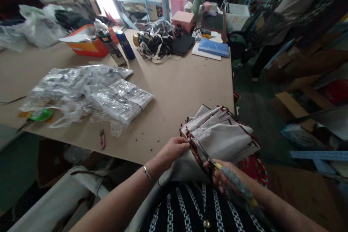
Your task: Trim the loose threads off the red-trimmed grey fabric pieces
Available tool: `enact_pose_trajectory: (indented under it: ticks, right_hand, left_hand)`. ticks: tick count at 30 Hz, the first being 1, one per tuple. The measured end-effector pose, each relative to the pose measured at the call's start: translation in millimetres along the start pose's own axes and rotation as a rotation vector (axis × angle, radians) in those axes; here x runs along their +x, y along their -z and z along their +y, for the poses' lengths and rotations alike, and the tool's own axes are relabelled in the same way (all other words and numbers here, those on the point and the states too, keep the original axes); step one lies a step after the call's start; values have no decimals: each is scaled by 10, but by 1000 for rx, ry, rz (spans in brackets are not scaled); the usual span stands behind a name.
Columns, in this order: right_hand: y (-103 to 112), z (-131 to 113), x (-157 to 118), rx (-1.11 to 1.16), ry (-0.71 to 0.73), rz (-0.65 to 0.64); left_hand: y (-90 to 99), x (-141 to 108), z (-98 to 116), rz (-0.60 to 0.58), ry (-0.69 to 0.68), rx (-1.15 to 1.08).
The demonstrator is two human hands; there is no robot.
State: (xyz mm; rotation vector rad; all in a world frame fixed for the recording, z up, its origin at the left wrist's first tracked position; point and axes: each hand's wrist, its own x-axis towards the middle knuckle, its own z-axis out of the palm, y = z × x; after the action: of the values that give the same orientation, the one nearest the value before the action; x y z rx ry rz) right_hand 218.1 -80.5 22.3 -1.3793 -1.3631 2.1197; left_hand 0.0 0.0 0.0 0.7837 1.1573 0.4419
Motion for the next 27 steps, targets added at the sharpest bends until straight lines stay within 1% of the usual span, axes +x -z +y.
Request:
enact_pose_trajectory:
  ticks: [2, 3, 9, 13, 16, 19, 22, 27]
  right_hand:
    - [-48, 120, 10, 86, -60, -14]
    - [-55, 148, 17, 91, -70, -19]
    - [-65, 113, 20, 36, -138, -6]
    - [-100, 137, 79, 38, -65, -9]
    - [-114, 138, 165, 2, -39, 39]
    - [-106, 81, 228, -78, -5, 59]
    - [-96, 19, 263, -112, 26, 61]
    - [-113, -15, 355, -240, 77, 166]
  left_hand:
    - [-9, -11, -10, -3, 2, -31]
    - [-13, -13, -18, -4, 0, -44]
    - [-59, -23, -37, 1, 8, -105]
    - [-104, -49, -12, -8, 4, -145]
    - [-129, -57, -3, 3, 7, -149]
    - [-144, -59, 4, 25, 22, -141]
    - [-154, -68, 22, 37, 10, -150]
    - [-160, -77, 18, 26, -27, -158]
